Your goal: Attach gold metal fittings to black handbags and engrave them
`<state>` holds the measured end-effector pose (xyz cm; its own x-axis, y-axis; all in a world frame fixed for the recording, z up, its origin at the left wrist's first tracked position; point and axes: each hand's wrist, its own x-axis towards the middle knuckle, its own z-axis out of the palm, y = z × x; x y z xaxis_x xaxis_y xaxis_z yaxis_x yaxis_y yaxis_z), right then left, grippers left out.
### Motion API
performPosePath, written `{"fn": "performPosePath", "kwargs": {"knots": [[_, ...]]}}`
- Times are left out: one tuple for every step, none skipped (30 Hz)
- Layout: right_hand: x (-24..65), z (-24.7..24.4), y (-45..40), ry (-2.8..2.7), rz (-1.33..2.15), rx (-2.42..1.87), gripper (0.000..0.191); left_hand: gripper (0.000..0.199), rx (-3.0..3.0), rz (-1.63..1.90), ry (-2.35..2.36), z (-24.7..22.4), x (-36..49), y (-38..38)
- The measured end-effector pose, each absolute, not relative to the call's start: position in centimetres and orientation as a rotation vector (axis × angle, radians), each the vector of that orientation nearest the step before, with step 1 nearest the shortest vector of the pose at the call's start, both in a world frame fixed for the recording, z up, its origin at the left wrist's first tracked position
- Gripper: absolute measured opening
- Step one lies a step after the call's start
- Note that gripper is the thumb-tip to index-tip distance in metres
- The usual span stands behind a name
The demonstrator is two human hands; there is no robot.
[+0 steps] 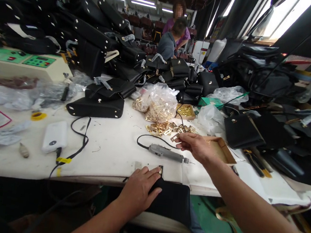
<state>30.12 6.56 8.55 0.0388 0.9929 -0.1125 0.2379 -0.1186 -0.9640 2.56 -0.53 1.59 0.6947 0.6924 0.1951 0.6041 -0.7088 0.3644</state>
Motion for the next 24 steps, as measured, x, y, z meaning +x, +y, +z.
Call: {"fn": "performPosePath", "kwargs": {"knots": [[29.5,8.7,5.5,-1.18,1.276,-1.389,0.039,0.033,2.64,0.459,1.025,1.6,2.6,-0.5],[28.8,8.7,4.6,-1.056,1.376,-1.31,0.038,0.033,2.646,0.453,1.02,1.7,2.6,-0.5],[28.2,8.7,3.7,-0.965,1.441,-1.263,0.037,0.033,2.651,0.45,1.015,1.7,2.6,-0.5],[27.7,8.7,3.0,-0.933,1.464,-1.255,0.036,0.033,2.655,0.448,1.013,1.8,2.6,-0.5],[27.2,8.5,2.4,-0.953,1.452,-1.272,0.036,0.034,2.658,0.446,1.014,1.9,2.7,-0.4],[26.8,8.2,1.9,-1.025,1.399,-1.313,0.035,0.034,2.66,0.443,1.018,1.9,2.7,-0.5],[26.5,7.8,1.3,-1.145,1.293,-1.378,0.033,0.034,2.662,0.44,1.02,2.0,2.7,-0.5],[26.2,7.3,0.8,-1.304,1.14,-1.456,0.031,0.034,2.663,0.433,1.018,2.1,2.7,-0.5],[26.1,6.8,0.2,-1.486,0.954,-1.53,0.029,0.035,2.666,0.427,1.012,2.2,2.8,-0.5],[26.0,6.2,-0.4,-1.669,0.765,-1.583,0.027,0.035,2.667,0.418,1.004,2.2,2.8,-0.5],[26.0,5.5,-0.9,-1.837,0.603,-1.606,0.025,0.036,2.668,0.409,0.998,2.3,2.8,-0.5],[26.1,5.0,-1.5,-1.979,0.492,-1.599,0.025,0.037,2.669,0.399,0.995,2.3,2.8,-0.5],[26.2,4.5,-2.0,-2.085,0.438,-1.571,0.026,0.037,2.67,0.388,0.995,2.4,2.9,-0.5],[26.3,4.1,-2.4,-2.153,0.43,-1.537,0.026,0.037,2.672,0.378,0.998,2.4,2.9,-0.6],[26.3,3.8,-2.7,-2.188,0.441,-1.502,0.026,0.037,2.674,0.369,1.0,2.5,2.9,-0.6],[26.4,3.5,-2.9,-2.202,0.459,-1.471,0.025,0.037,2.676,0.361,1.001,2.5,3.0,-0.6],[26.4,3.4,-3.0,-2.201,0.476,-1.449,0.023,0.037,2.676,0.355,1.001,2.5,3.0,-0.6],[26.5,3.3,-3.0,-2.193,0.492,-1.438,0.021,0.037,2.676,0.351,1.002,2.6,3.0,-0.7],[26.5,3.2,-2.9,-2.181,0.508,-1.435,0.019,0.037,2.674,0.351,1.003,2.6,3.0,-0.7],[26.5,3.2,-2.7,-2.168,0.524,-1.435,0.017,0.037,2.673,0.351,1.003,2.6,3.0,-0.7],[26.6,3.2,-2.5,-2.157,0.542,-1.434,0.016,0.037,2.673,0.352,1.001,2.5,3.0,-0.7],[26.6,3.2,-2.2,-2.153,0.561,-1.432,0.015,0.037,2.672,0.355,0.998,2.5,3.0,-0.7],[26.7,3.3,-2.0,-2.161,0.579,-1.423,0.015,0.037,2.67,0.361,0.993,2.4,3.0,-0.6],[26.7,3.3,-1.8,-2.181,0.593,-1.402,0.016,0.037,2.668,0.364,0.988,2.4,2.9,-0.6]]}}
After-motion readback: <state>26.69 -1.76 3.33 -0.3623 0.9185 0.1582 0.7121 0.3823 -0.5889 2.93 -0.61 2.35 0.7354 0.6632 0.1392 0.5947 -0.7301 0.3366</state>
